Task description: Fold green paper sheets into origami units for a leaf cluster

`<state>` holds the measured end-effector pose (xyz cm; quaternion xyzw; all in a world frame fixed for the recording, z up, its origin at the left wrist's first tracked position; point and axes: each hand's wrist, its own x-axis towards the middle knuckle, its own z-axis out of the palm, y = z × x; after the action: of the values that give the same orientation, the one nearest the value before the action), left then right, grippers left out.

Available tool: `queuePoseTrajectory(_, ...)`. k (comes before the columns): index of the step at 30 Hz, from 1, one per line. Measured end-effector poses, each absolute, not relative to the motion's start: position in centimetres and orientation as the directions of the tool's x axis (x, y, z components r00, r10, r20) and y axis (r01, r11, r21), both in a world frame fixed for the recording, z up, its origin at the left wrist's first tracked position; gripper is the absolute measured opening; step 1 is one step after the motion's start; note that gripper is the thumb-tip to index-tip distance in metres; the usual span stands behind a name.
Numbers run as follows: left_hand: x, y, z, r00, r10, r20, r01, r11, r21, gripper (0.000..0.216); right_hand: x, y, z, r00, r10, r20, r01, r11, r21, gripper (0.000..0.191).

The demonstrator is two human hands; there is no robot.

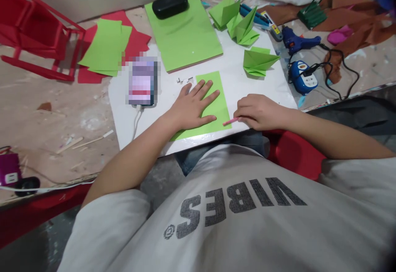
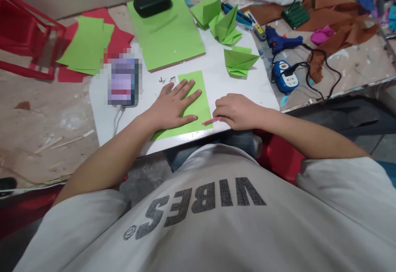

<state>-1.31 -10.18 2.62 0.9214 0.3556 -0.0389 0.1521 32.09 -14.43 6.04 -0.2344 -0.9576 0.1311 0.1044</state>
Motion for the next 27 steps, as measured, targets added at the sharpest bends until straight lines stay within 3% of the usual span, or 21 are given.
queuePoseTrajectory(3,-1.3,-10.3,2.5,0.745,0.645,-0.171,0.666,-0.702,0.251,0.114,30.7,-16.0,6.2,-0.723,0.689,0.044,0.642,0.695,-0.325,0.03)
queuePoseTrajectory(5,-1.2,-10.3,2.4,0.743,0.648,-0.171,0.669,-0.701,0.248,0.122,29.5,-17.0,6.4,-0.65,0.755,-0.084,0.743,0.61,-0.275,0.032)
queuePoseTrajectory(9,-1.2,-10.4,2.2,0.738,0.651,-0.177,0.674,-0.7,0.238,0.129,27.5,-17.9,7.5,-0.511,0.81,-0.286,0.857,0.505,-0.102,0.041)
queuePoseTrajectory(13,-1.2,-10.3,1.9,0.743,0.65,-0.159,0.668,-0.706,0.238,0.129,26.4,-17.2,8.6,-0.43,0.813,-0.392,0.891,0.453,-0.038,0.045)
queuePoseTrajectory(19,-1.1,-10.3,2.1,0.742,0.652,-0.153,0.668,-0.704,0.242,0.13,25.7,-14.2,8.2,-0.358,0.87,-0.339,0.919,0.393,0.039,0.051)
queuePoseTrajectory(27,-0.6,-10.6,2.8,0.719,0.671,-0.18,0.695,-0.686,0.215,0.126,25.0,-8.1,7.5,-0.317,0.92,-0.232,0.943,0.331,0.023,0.05)
